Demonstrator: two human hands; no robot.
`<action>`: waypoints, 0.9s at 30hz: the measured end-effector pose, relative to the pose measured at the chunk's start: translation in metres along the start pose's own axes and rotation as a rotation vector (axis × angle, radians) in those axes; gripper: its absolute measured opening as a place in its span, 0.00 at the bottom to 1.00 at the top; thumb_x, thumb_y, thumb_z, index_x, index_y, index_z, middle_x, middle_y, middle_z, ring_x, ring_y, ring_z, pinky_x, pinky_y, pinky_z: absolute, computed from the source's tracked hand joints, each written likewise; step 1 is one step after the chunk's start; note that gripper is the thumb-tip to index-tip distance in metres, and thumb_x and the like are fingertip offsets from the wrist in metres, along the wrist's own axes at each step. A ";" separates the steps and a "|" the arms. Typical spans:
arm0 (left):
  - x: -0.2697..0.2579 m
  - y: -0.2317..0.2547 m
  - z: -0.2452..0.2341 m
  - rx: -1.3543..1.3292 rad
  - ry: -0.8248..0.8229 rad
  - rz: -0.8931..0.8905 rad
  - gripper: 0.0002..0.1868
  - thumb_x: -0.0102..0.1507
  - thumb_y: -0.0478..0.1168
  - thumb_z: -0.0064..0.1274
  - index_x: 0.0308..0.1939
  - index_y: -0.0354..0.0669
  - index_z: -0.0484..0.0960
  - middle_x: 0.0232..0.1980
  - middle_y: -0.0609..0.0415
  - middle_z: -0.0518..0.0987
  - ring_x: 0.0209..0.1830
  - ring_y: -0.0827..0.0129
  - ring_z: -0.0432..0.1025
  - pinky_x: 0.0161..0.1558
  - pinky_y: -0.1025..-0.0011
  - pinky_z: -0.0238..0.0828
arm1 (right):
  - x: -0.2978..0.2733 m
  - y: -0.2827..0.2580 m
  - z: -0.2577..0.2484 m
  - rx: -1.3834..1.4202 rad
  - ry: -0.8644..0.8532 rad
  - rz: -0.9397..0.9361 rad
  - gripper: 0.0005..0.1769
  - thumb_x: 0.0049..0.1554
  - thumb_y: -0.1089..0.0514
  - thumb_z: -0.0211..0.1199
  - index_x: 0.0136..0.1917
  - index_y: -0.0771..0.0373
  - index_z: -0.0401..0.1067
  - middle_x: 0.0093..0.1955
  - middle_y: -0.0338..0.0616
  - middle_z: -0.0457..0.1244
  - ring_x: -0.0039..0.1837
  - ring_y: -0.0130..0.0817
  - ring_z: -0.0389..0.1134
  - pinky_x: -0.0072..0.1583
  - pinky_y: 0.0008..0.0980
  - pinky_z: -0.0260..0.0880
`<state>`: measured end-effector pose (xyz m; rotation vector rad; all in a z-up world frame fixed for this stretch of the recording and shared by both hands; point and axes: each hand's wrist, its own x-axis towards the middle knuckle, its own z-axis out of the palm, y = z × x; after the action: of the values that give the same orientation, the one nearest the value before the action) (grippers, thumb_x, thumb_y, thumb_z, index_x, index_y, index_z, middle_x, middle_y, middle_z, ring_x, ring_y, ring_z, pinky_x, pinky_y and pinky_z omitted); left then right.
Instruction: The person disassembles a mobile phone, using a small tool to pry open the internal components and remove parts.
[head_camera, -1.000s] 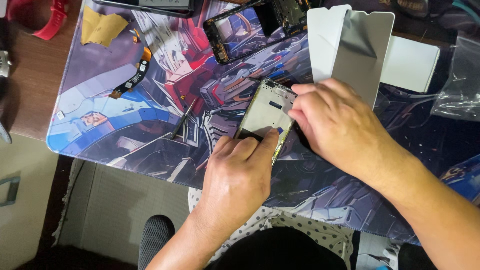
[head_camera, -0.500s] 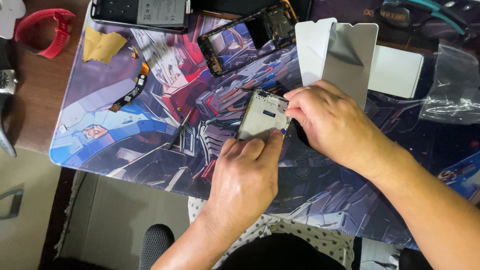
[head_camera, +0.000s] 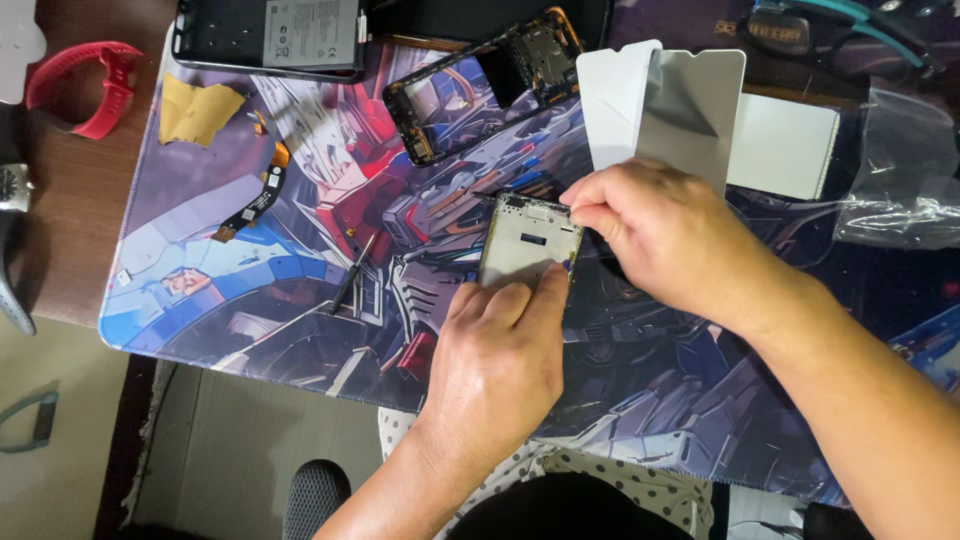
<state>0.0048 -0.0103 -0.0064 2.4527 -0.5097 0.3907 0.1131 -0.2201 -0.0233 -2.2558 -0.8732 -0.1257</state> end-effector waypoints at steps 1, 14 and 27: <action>0.001 -0.001 0.000 -0.007 0.007 -0.005 0.19 0.65 0.30 0.61 0.61 0.33 0.86 0.49 0.49 0.84 0.46 0.55 0.81 0.53 0.59 0.75 | -0.001 0.001 -0.005 0.050 -0.008 0.046 0.07 0.67 0.64 0.70 0.58 0.66 0.78 0.55 0.49 0.76 0.57 0.45 0.79 0.58 0.40 0.80; -0.001 -0.001 -0.003 -0.003 -0.015 0.001 0.21 0.65 0.31 0.62 0.64 0.32 0.86 0.45 0.50 0.82 0.45 0.56 0.80 0.52 0.58 0.75 | 0.000 -0.023 -0.023 -0.039 -0.064 -0.006 0.23 0.57 0.62 0.77 0.65 0.67 0.82 0.62 0.50 0.73 0.60 0.47 0.76 0.62 0.40 0.78; -0.002 0.002 0.002 0.058 -0.054 -0.001 0.24 0.64 0.31 0.60 0.66 0.29 0.85 0.41 0.50 0.78 0.42 0.56 0.78 0.52 0.57 0.73 | -0.003 -0.014 -0.015 0.021 -0.099 0.085 0.24 0.54 0.59 0.80 0.63 0.68 0.83 0.54 0.48 0.72 0.56 0.45 0.74 0.58 0.41 0.76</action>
<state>0.0025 -0.0126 -0.0078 2.5258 -0.5261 0.3439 0.1044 -0.2240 -0.0049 -2.2915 -0.8245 0.0336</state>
